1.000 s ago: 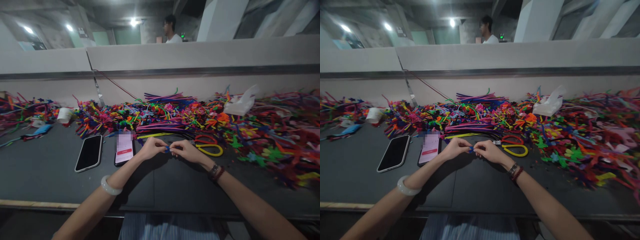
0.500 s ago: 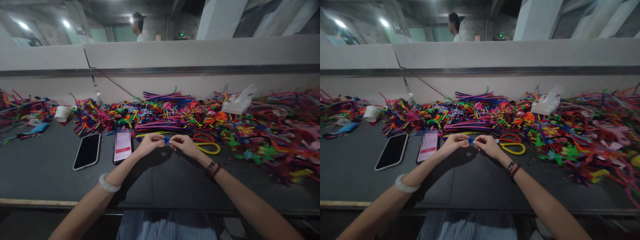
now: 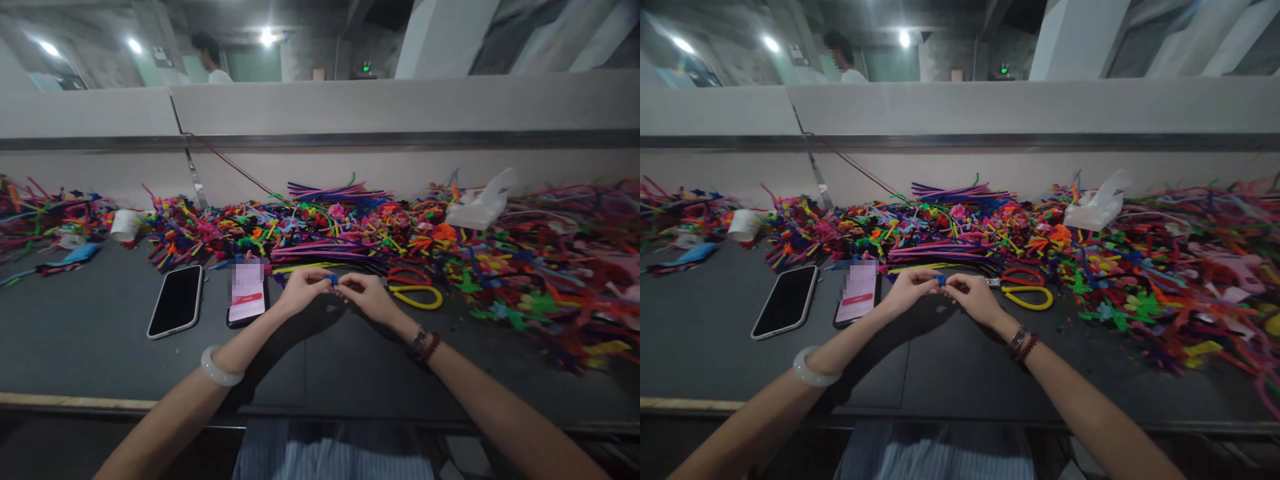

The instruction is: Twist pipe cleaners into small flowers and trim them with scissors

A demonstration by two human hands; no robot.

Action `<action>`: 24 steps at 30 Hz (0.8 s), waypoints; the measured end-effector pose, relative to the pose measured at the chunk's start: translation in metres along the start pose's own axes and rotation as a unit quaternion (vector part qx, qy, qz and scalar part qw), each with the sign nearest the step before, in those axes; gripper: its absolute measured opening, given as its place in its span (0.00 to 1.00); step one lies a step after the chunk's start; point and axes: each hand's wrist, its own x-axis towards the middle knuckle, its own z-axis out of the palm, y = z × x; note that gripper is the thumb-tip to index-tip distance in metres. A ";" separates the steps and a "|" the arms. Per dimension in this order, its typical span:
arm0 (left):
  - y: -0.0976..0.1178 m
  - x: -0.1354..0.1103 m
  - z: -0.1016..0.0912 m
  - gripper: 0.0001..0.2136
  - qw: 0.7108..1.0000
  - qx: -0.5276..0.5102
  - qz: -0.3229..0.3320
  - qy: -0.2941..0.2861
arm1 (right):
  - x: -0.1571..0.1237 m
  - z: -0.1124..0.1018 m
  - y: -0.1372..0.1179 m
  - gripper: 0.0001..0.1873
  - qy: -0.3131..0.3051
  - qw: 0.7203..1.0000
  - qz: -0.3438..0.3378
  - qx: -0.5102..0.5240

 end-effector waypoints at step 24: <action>0.008 -0.005 0.003 0.09 0.947 0.279 0.153 0.046 | -0.003 0.008 -0.002 0.08 0.047 0.994 -0.010 -0.093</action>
